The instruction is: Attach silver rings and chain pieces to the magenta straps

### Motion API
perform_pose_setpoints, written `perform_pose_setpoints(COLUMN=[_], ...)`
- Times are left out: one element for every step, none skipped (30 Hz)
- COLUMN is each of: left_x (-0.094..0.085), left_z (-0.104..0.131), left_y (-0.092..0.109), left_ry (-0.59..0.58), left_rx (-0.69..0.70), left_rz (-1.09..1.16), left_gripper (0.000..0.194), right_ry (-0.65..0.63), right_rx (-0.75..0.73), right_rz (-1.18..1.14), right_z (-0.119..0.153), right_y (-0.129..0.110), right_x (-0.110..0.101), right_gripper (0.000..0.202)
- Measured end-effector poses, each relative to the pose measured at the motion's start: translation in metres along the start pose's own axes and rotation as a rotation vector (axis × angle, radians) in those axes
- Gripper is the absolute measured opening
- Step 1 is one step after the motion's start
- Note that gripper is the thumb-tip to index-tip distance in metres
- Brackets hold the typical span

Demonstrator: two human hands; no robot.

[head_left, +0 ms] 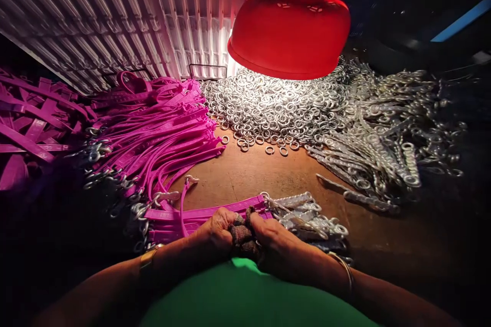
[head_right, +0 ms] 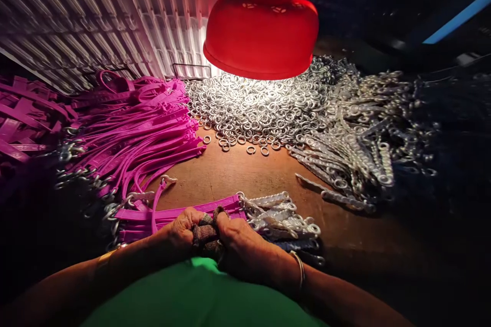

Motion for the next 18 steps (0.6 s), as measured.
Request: perform_pose_setpoints(left_x=[-0.001,-0.001,-0.001,-0.001,0.000,0.001,0.001,0.001,0.001,0.001,0.000,0.000,-0.002,-0.006,-0.011,-0.019,-0.030,-0.041], left_z=[-0.001,0.000,0.001,0.002,0.004,0.006,0.008,0.009,0.010,0.011,0.012,0.013,0.016,0.019,0.024,0.030,0.037,0.045], left_y=[-0.001,-0.001,0.000,0.000,0.001,0.002,0.002,0.003,0.003,0.004,0.006,0.009,0.014,0.019,0.025,0.032,0.038,0.042], left_ry=[0.003,0.008,0.013,0.015,0.014,0.014,0.013,0.018,0.027,0.036,0.037,0.033,0.030,0.030,0.032,0.054,0.098,0.140], left_rx=[0.000,-0.002,-0.003,0.000,0.004,0.011,0.015,0.016,0.015,0.012,0.013,0.017,0.024,0.035,0.049,0.066,0.087,0.108], left_rz=[-0.001,0.006,0.021,0.041,0.057,0.066,0.068,0.064,0.053,0.034,0.006,-0.036,-0.091,-0.168,-0.266,-0.372,-0.474,-0.568], left_gripper=[0.042,0.040,0.038,0.037,0.037,0.037,0.038,0.039,0.040,0.041,0.041,0.042,0.042,0.041,0.038,0.035,0.030,0.024], right_ry=[-0.016,-0.023,-0.022,-0.017,-0.007,0.004,0.007,0.004,-0.003,-0.010,-0.011,-0.009,-0.001,0.011,0.024,0.039,0.067,0.107], right_rx=[-0.006,-0.005,0.000,0.004,0.001,-0.010,-0.023,-0.037,-0.054,-0.071,-0.097,-0.127,-0.153,-0.174,-0.175,-0.165,-0.152,-0.141], right_rz=[0.013,0.020,0.022,0.020,0.018,0.015,0.013,0.014,0.012,0.001,-0.012,-0.024,-0.033,-0.043,-0.053,-0.067,-0.085,-0.104], right_z=[0.000,0.000,0.000,0.000,0.000,0.001,0.002,0.003,0.004,0.004,0.005,0.006,0.007,0.007,0.007,0.007,0.007,0.007], right_y=[0.000,0.000,0.000,0.001,0.001,0.001,0.000,-0.001,-0.002,-0.004,-0.007,-0.010,-0.013,-0.016,-0.017,-0.018,-0.018,-0.017], right_x=[0.000,0.000,-0.001,-0.002,-0.003,-0.004,-0.004,-0.004,-0.003,-0.002,-0.002,-0.002,-0.003,-0.005,-0.008,-0.010,-0.014,-0.020], right_gripper=[0.021,0.021,0.019,0.017,0.015,0.014,0.013,0.012,0.011,0.009,0.009,0.009,0.011,0.013,0.016,0.019,0.023,0.028])
Point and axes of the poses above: each hand's wrist, its own z-axis away from the middle knuckle, its own x-axis out of the palm, y = z × x, the point moved 7 cm from there along -z, towards the middle knuckle, and after that the axes turned 14 degrees about -z, right-handed, at the moved point
